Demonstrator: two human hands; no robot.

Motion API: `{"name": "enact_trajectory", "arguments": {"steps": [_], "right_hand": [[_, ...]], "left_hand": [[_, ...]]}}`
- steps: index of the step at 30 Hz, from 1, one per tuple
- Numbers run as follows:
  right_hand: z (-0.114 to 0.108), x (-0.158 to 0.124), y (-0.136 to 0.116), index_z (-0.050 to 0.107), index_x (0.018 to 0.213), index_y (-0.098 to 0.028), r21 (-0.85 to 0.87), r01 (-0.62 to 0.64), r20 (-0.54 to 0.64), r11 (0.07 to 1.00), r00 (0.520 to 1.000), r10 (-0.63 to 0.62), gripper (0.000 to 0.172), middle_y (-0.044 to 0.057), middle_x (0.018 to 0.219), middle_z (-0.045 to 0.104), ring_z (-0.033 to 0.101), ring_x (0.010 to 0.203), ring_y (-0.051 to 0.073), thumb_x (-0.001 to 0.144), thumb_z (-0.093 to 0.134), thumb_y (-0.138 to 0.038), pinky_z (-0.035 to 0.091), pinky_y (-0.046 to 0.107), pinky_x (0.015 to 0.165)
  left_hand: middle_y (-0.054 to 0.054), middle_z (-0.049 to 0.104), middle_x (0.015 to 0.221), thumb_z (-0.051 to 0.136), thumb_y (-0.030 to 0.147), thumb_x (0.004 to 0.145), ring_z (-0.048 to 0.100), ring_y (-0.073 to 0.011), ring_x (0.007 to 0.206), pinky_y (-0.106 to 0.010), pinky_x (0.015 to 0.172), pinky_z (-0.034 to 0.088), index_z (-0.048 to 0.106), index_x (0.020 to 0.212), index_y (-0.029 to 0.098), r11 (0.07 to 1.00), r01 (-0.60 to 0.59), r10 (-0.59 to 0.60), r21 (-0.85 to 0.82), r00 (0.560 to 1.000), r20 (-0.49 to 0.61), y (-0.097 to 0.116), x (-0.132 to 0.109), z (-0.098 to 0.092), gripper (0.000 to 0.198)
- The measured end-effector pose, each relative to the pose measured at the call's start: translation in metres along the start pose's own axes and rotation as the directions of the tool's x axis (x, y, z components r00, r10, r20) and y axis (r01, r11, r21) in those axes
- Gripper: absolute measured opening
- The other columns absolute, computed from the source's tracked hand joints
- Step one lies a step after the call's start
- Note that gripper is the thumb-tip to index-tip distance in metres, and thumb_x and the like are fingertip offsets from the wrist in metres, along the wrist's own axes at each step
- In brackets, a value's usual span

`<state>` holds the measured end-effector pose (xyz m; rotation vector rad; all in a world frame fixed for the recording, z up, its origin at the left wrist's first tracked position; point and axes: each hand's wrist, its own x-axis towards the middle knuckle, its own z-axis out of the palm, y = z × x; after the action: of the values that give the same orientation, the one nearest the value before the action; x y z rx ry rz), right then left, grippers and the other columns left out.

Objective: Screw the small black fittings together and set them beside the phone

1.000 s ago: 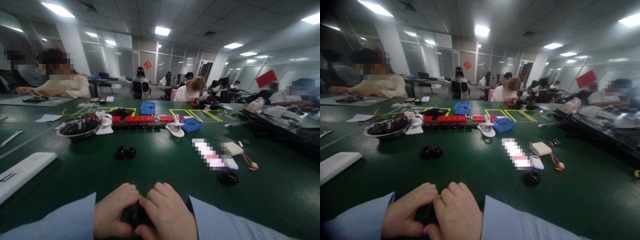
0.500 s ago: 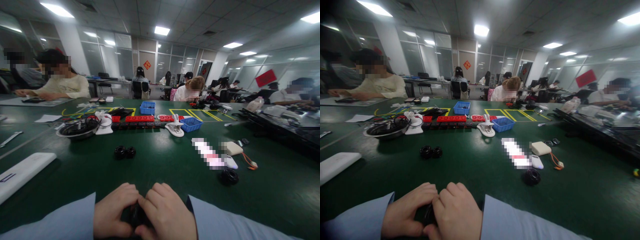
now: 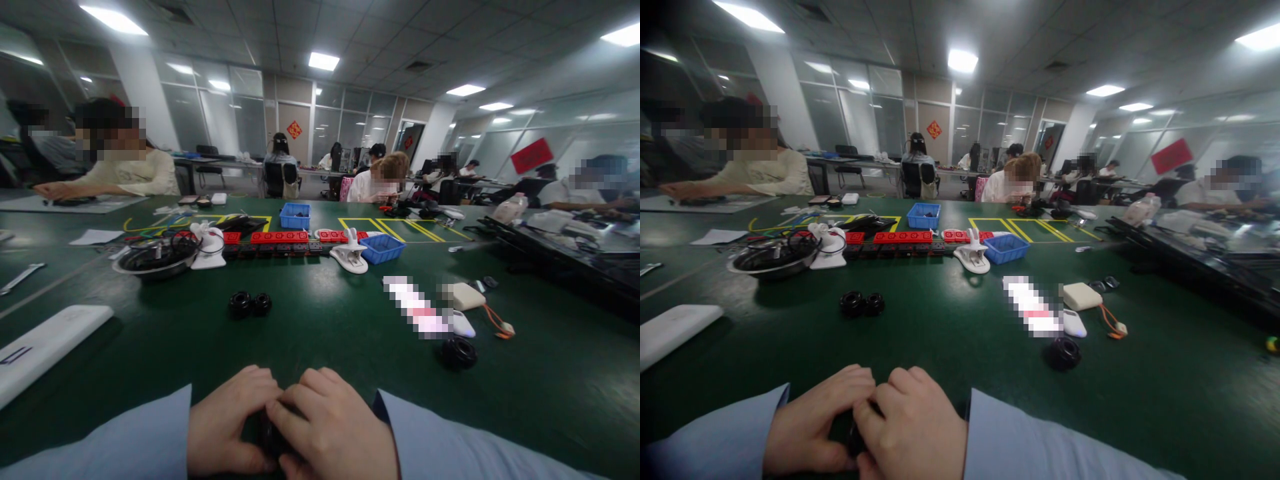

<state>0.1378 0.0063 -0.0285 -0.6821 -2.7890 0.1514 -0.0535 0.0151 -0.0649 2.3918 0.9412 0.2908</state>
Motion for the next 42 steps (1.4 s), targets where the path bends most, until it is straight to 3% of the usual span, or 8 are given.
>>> {"name": "enact_trajectory", "arguments": {"steps": [8, 14, 21, 25, 33, 42], "right_hand": [[0.000, 0.001, 0.001, 0.057, 0.097, -0.017, -0.025, 0.078, -0.062, 0.997, 0.995, -0.079, 0.021, 0.001, 0.089, 0.062, 0.039, 0.068, 0.015, 0.080, 0.056, -0.030, 0.026, 0.030, 0.053], [0.010, 0.000, 0.002, 0.057, 0.093, -0.017, -0.016, 0.133, -0.096, 0.991, 0.986, -0.134, 0.028, 0.002, 0.094, 0.060, 0.038, 0.068, 0.014, 0.080, 0.058, -0.041, 0.027, 0.029, 0.055], [0.011, 0.001, 0.001, 0.057, 0.089, -0.017, -0.037, 0.157, -0.074, 0.987, 0.984, -0.159, 0.020, 0.000, 0.094, 0.059, 0.038, 0.070, 0.014, 0.080, 0.060, -0.035, 0.031, 0.029, 0.056], [0.015, 0.003, 0.000, 0.057, 0.080, -0.017, -0.035, 0.163, -0.117, 0.986, 0.979, -0.166, 0.013, 0.000, 0.088, 0.061, 0.040, 0.068, 0.013, 0.084, 0.055, -0.029, 0.032, 0.027, 0.055], [0.024, 0.004, 0.004, 0.055, 0.074, -0.017, -0.030, 0.265, -0.240, 0.964, 0.934, -0.264, 0.024, -0.003, 0.090, 0.064, 0.044, 0.069, 0.012, 0.092, 0.043, -0.026, 0.031, 0.027, 0.054], [0.023, 0.003, 0.004, 0.057, 0.071, -0.020, -0.037, 0.263, -0.190, 0.964, 0.945, -0.265, 0.024, -0.009, 0.092, 0.066, 0.042, 0.071, 0.012, 0.090, 0.048, -0.030, 0.023, 0.029, 0.051]], "left_hand": [[0.001, 0.058, 0.079, 0.069, 0.040, 0.067, 0.050, -0.0170, 0.074, -0.029, 0.071, 0.037, 0.055, 0.080, 0.019, 0.998, -0.047, 0.048, 0.034, 0.999, -0.014, -0.002, -0.001, 0.000, 0.028], [0.002, 0.059, 0.081, 0.069, 0.035, 0.066, 0.050, -0.0164, 0.074, -0.029, 0.072, 0.037, 0.055, 0.083, 0.020, 0.999, -0.030, 0.030, 0.015, 0.999, -0.013, -0.002, -0.001, 0.002, 0.026], [0.002, 0.059, 0.082, 0.067, 0.034, 0.067, 0.050, -0.0164, 0.075, -0.028, 0.074, 0.037, 0.055, 0.082, 0.020, 0.999, -0.028, 0.028, 0.016, 1.000, -0.001, 0.002, 0.000, 0.000, 0.023], [0.002, 0.058, 0.079, 0.064, 0.035, 0.068, 0.049, -0.0165, 0.074, -0.029, 0.074, 0.037, 0.055, 0.082, 0.020, 0.999, -0.037, 0.037, 0.027, 0.999, -0.010, 0.002, 0.000, 0.000, 0.022], [0.002, 0.052, 0.072, 0.064, 0.034, 0.068, 0.048, -0.0152, 0.069, -0.029, 0.067, 0.035, 0.053, 0.077, 0.018, 0.999, -0.004, 0.004, 0.036, 1.000, 0.021, 0.003, 0.001, -0.002, 0.021], [0.001, 0.051, 0.072, 0.067, 0.027, 0.063, 0.048, -0.0162, 0.070, -0.030, 0.066, 0.033, 0.054, 0.077, 0.017, 0.999, 0.034, -0.035, 0.031, 0.999, 0.037, 0.004, 0.002, -0.001, 0.021]]}}
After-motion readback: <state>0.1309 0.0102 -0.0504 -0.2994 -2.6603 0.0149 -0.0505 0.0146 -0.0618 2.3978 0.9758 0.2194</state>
